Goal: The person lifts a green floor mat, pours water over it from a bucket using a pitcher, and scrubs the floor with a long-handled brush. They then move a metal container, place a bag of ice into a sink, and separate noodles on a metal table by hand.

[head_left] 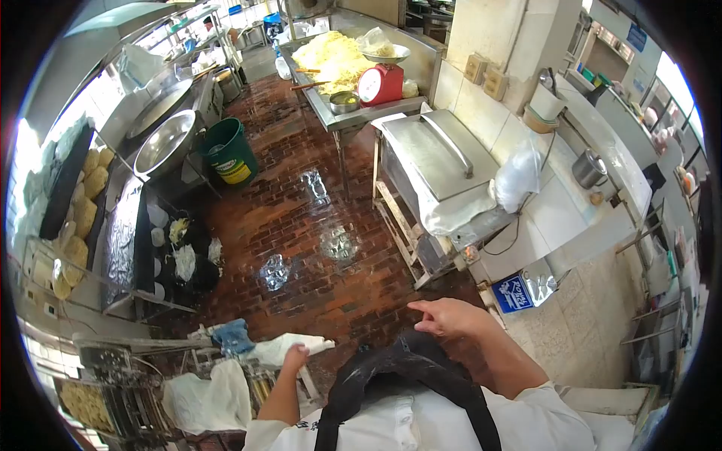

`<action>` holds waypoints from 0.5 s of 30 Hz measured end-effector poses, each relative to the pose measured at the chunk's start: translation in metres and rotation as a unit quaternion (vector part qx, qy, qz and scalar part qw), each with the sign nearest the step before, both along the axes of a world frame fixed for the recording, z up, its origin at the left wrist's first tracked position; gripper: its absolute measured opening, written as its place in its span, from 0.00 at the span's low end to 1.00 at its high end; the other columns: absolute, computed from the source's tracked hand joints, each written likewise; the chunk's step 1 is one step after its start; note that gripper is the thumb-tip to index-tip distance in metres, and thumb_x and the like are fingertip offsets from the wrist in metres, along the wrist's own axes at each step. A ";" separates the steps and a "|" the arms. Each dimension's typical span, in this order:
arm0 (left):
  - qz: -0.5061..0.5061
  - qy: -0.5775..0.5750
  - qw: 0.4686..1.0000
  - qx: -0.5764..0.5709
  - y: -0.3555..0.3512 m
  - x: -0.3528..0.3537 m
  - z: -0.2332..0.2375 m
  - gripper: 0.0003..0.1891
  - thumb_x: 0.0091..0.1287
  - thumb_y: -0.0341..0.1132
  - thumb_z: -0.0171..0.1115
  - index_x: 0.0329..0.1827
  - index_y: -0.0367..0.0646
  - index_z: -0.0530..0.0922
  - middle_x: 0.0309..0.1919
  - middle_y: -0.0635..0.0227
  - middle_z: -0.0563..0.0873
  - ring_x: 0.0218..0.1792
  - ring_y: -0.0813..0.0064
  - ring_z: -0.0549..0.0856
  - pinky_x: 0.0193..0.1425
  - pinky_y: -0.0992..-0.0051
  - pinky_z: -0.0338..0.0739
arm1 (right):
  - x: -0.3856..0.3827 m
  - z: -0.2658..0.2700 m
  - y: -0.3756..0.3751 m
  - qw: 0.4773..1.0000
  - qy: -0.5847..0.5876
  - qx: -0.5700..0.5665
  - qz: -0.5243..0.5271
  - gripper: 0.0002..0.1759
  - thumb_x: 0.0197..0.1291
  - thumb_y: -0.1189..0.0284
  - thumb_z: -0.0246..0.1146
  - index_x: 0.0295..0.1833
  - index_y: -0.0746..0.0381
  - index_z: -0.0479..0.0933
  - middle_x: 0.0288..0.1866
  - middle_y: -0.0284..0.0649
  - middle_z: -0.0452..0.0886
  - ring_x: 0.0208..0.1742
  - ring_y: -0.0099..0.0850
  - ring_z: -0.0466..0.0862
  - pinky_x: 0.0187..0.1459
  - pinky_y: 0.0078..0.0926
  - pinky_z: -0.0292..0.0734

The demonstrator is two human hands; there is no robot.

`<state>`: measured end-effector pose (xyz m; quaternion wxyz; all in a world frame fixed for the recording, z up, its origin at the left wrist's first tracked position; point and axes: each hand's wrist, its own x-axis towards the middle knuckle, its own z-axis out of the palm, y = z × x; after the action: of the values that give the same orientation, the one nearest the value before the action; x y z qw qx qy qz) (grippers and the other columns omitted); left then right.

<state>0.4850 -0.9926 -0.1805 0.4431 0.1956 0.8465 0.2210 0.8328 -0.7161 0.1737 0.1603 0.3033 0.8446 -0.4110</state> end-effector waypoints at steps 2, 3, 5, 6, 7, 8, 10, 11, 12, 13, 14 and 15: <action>-0.035 0.070 0.983 0.166 0.043 -0.074 -0.082 0.19 0.59 0.36 0.65 0.51 0.35 0.78 0.34 0.58 0.86 0.34 0.66 0.86 0.38 0.69 0.80 | -0.014 -0.003 0.023 1.000 -0.004 0.011 0.002 0.32 0.64 0.58 0.58 0.71 0.57 0.62 0.46 0.46 0.83 0.46 0.47 0.81 0.49 0.37 0.75; 0.029 -0.016 0.988 0.151 0.088 -0.070 -0.008 0.16 0.61 0.33 0.63 0.50 0.35 0.78 0.32 0.61 0.85 0.28 0.74 0.83 0.32 0.73 0.78 | -0.015 -0.005 0.034 1.000 -0.013 0.024 0.003 0.32 0.65 0.57 0.58 0.71 0.57 0.62 0.45 0.46 0.84 0.46 0.47 0.81 0.49 0.37 0.75; 0.069 -0.062 0.977 0.193 0.145 -0.095 -0.002 0.16 0.61 0.31 0.62 0.51 0.34 0.77 0.29 0.66 0.82 0.25 0.78 0.79 0.28 0.77 0.76 | -0.017 -0.025 0.057 0.999 -0.007 0.044 -0.018 0.31 0.65 0.57 0.57 0.71 0.58 0.62 0.43 0.47 0.84 0.45 0.46 0.82 0.48 0.38 0.75; 0.067 -0.062 0.978 0.186 0.173 -0.090 0.036 0.17 0.61 0.31 0.62 0.53 0.34 0.76 0.28 0.68 0.80 0.24 0.79 0.78 0.27 0.78 0.74 | -0.020 -0.032 0.069 0.999 -0.005 0.039 -0.029 0.31 0.66 0.57 0.57 0.71 0.58 0.62 0.43 0.46 0.84 0.45 0.46 0.82 0.48 0.38 0.75; 0.032 -0.046 0.980 0.189 0.190 -0.101 0.025 0.18 0.61 0.31 0.62 0.54 0.35 0.75 0.30 0.68 0.81 0.25 0.79 0.78 0.27 0.79 0.73 | -0.026 -0.035 0.083 0.999 0.001 0.036 -0.036 0.32 0.66 0.57 0.57 0.70 0.59 0.62 0.43 0.46 0.84 0.45 0.46 0.82 0.47 0.39 0.75; 0.007 -0.031 0.983 0.179 0.209 -0.096 0.041 0.18 0.62 0.31 0.62 0.54 0.36 0.75 0.31 0.68 0.81 0.26 0.80 0.78 0.27 0.78 0.73 | -0.034 -0.034 0.098 0.999 -0.028 0.002 -0.042 0.31 0.66 0.57 0.57 0.70 0.59 0.62 0.43 0.46 0.83 0.45 0.46 0.81 0.47 0.39 0.75; -0.008 -0.089 0.977 0.192 0.224 -0.104 0.013 0.13 0.62 0.29 0.62 0.50 0.38 0.76 0.32 0.67 0.80 0.25 0.77 0.78 0.27 0.76 0.75 | -0.046 -0.050 0.128 0.997 -0.016 -0.018 -0.074 0.31 0.64 0.57 0.59 0.68 0.61 0.65 0.48 0.54 0.81 0.52 0.53 0.78 0.53 0.43 0.73; -0.042 -0.108 0.985 0.125 0.224 -0.109 0.009 0.15 0.62 0.30 0.62 0.51 0.37 0.76 0.33 0.67 0.81 0.27 0.77 0.79 0.29 0.75 0.76 | -0.055 -0.044 0.145 0.997 -0.005 -0.017 -0.075 0.30 0.64 0.58 0.59 0.68 0.61 0.65 0.49 0.55 0.81 0.52 0.54 0.78 0.54 0.44 0.72; -0.078 -0.125 0.988 0.054 0.228 -0.113 0.011 0.17 0.62 0.32 0.62 0.53 0.36 0.75 0.34 0.66 0.83 0.29 0.76 0.80 0.32 0.74 0.76 | -0.063 -0.046 0.162 0.997 -0.005 -0.017 -0.081 0.30 0.64 0.57 0.59 0.67 0.61 0.66 0.51 0.55 0.80 0.54 0.53 0.77 0.55 0.44 0.72; -0.024 -0.200 0.978 0.054 0.225 -0.117 0.015 0.16 0.62 0.32 0.62 0.52 0.37 0.76 0.34 0.66 0.83 0.29 0.74 0.80 0.33 0.73 0.77 | -0.070 -0.045 0.176 0.996 0.003 0.004 -0.084 0.30 0.64 0.58 0.59 0.67 0.62 0.66 0.53 0.55 0.79 0.56 0.53 0.77 0.55 0.43 0.72; 0.031 -0.275 0.960 0.048 0.227 -0.122 0.017 0.15 0.62 0.32 0.62 0.51 0.37 0.76 0.33 0.66 0.83 0.30 0.72 0.81 0.33 0.73 0.77 | -0.080 -0.045 0.192 0.997 0.001 0.013 -0.075 0.30 0.64 0.58 0.59 0.66 0.63 0.66 0.54 0.54 0.79 0.56 0.52 0.77 0.56 0.43 0.72; 0.018 -0.275 0.961 0.033 0.238 -0.131 0.019 0.15 0.62 0.32 0.62 0.51 0.37 0.76 0.33 0.66 0.83 0.30 0.72 0.81 0.33 0.73 0.77 | -0.088 -0.051 0.208 0.997 0.030 0.013 -0.074 0.29 0.64 0.59 0.59 0.66 0.63 0.67 0.52 0.55 0.79 0.54 0.52 0.78 0.55 0.43 0.73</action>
<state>0.3536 -0.7550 -0.1618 0.6479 0.1265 0.6877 0.3022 0.7448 -0.5079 0.1232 0.1000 0.3544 0.8294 -0.4200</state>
